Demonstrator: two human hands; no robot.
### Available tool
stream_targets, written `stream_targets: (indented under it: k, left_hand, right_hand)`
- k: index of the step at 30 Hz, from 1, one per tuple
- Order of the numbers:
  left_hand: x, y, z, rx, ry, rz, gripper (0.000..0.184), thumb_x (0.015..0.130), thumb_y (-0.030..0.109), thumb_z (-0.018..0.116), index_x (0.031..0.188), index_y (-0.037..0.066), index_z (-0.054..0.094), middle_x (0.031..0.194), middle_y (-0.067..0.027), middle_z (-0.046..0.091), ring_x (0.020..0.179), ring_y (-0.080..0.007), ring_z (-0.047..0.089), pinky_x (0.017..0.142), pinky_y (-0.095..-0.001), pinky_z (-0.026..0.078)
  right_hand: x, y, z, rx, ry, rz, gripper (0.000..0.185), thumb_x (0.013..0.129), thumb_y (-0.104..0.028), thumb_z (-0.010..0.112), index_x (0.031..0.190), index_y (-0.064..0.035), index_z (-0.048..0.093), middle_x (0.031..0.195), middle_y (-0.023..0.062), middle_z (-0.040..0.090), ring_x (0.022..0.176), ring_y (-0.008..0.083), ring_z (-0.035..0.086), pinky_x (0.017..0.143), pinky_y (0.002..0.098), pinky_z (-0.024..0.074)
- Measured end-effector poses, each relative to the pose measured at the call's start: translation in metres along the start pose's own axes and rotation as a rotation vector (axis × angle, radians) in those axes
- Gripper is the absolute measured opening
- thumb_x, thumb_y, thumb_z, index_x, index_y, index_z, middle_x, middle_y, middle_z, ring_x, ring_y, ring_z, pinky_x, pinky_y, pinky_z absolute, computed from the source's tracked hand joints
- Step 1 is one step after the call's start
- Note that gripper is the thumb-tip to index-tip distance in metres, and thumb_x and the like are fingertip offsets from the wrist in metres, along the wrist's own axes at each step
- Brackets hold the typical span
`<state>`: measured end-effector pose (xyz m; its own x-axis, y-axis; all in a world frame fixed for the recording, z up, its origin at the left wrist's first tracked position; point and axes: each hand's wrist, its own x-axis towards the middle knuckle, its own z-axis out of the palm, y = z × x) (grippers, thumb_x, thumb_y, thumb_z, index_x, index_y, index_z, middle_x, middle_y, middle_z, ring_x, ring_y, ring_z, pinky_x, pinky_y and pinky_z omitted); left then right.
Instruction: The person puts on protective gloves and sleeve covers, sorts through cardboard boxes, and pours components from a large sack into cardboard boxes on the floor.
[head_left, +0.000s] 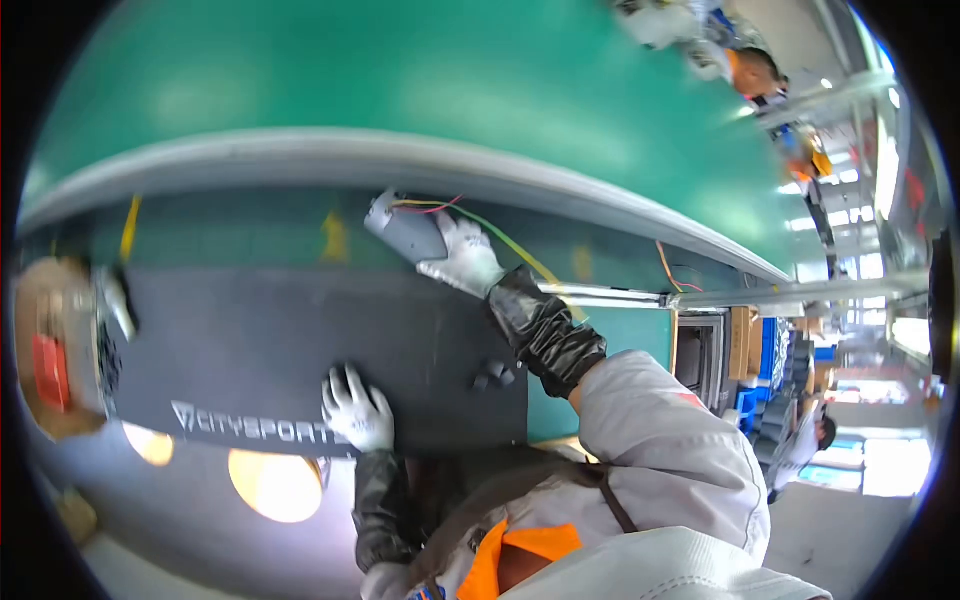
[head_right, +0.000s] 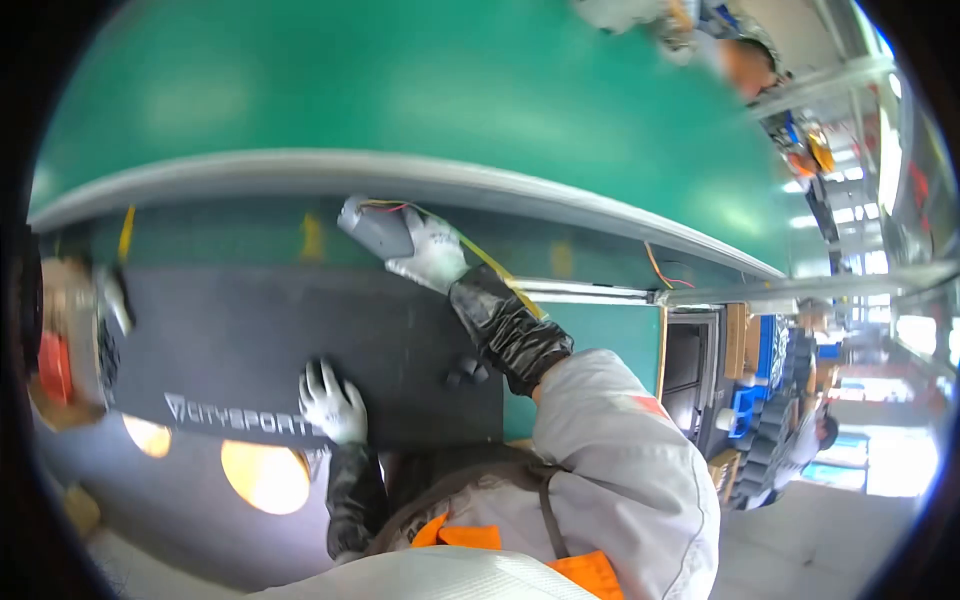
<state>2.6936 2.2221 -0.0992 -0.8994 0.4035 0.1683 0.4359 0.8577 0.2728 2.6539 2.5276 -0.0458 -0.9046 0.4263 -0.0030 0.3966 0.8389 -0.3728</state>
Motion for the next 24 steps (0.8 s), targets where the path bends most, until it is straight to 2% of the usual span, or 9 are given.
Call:
stream_targets:
  k: [1, 4, 9, 12, 17, 21, 23, 24]
  left_hand:
    - [-0.001, 0.0, -0.001, 0.021, -0.01, -0.012, 0.053, 0.079, 0.022, 0.06, 0.131, 0.009, 0.055, 0.135, -0.0168, 0.05, 0.121, -0.0389, 0.047, 0.097, -0.0515, 0.041]
    - [-0.003, -0.002, -0.002, 0.033, -0.013, -0.014, 0.055, 0.08, 0.022, 0.06, 0.132, 0.01, 0.053, 0.136, -0.0163, 0.049, 0.123, -0.0384, 0.046, 0.098, -0.0517, 0.04]
    - [-0.005, 0.0, -0.001, 0.049, -0.031, -0.029, 0.057, 0.08, 0.022, 0.06, 0.135, 0.012, 0.051, 0.138, -0.0154, 0.047, 0.125, -0.0375, 0.044, 0.099, -0.0516, 0.038]
    - [-0.006, 0.001, -0.002, 0.047, -0.043, -0.027, 0.057, 0.08, 0.022, 0.06, 0.135, 0.012, 0.051, 0.138, -0.0154, 0.047, 0.124, -0.0373, 0.044, 0.099, -0.0516, 0.038]
    - [-0.005, 0.001, 0.0, 0.054, -0.041, -0.033, 0.056, 0.08, 0.022, 0.06, 0.134, 0.012, 0.053, 0.138, -0.0151, 0.047, 0.124, -0.0368, 0.045, 0.099, -0.0515, 0.039]
    - [-0.006, 0.004, 0.002, 0.078, 0.012, -0.016, 0.054, 0.079, 0.022, 0.06, 0.132, 0.011, 0.054, 0.136, -0.0151, 0.049, 0.123, -0.0367, 0.046, 0.098, -0.0513, 0.039]
    - [-0.005, 0.004, 0.001, 0.04, -0.005, -0.013, 0.053, 0.079, 0.022, 0.06, 0.131, 0.012, 0.054, 0.134, -0.0148, 0.05, 0.122, -0.0363, 0.047, 0.098, -0.0512, 0.04]
    - [-0.005, 0.006, -0.003, 0.05, -0.033, -0.019, 0.053, 0.079, 0.022, 0.059, 0.131, 0.012, 0.054, 0.134, -0.0147, 0.051, 0.122, -0.0362, 0.047, 0.098, -0.0512, 0.041]
  right_hand:
    - [0.001, 0.004, -0.007, -0.008, 0.047, 0.006, 0.096, 0.068, -0.044, 0.078, 0.143, -0.0028, 0.034, 0.11, 0.0227, 0.056, 0.105, 0.0392, 0.055, 0.091, 0.0509, 0.0444]
    - [-0.001, 0.003, -0.021, -0.012, -0.12, 0.149, 0.097, 0.07, -0.038, 0.078, 0.145, -0.0018, 0.029, 0.129, 0.0289, 0.047, 0.119, 0.0443, 0.048, 0.1, 0.0495, 0.0423]
    - [-0.011, -0.015, -0.022, -0.258, 0.051, 0.156, 0.093, 0.071, -0.035, 0.078, 0.144, -0.0025, 0.031, 0.13, 0.0283, 0.047, 0.12, 0.0447, 0.047, 0.1, 0.0502, 0.0423]
    - [0.011, -0.006, -0.023, -0.123, -0.122, 0.342, 0.093, 0.071, -0.035, 0.079, 0.143, -0.0009, 0.031, 0.131, 0.0292, 0.046, 0.121, 0.0447, 0.047, 0.101, 0.0483, 0.0424]
    - [0.036, 0.027, -0.018, -0.019, -0.168, 0.307, 0.094, 0.07, -0.037, 0.08, 0.14, 0.0028, 0.032, 0.134, 0.0301, 0.044, 0.122, 0.0421, 0.048, 0.099, 0.0463, 0.0448]
    - [0.047, 0.038, -0.007, 0.054, -0.065, 0.276, 0.095, 0.069, -0.04, 0.08, 0.137, 0.0069, 0.034, 0.137, 0.0307, 0.042, 0.123, 0.0395, 0.049, 0.098, 0.0442, 0.0458]
    - [0.055, 0.049, -0.011, 0.176, -0.128, 0.289, 0.096, 0.068, -0.041, 0.08, 0.137, 0.0082, 0.034, 0.136, 0.0307, 0.043, 0.123, 0.0387, 0.05, 0.099, 0.0444, 0.0445]
    - [0.063, 0.058, -0.015, 0.256, -0.285, 0.295, 0.097, 0.069, -0.041, 0.079, 0.139, 0.0067, 0.032, 0.135, 0.0311, 0.044, 0.122, 0.0399, 0.05, 0.1, 0.0443, 0.0434]
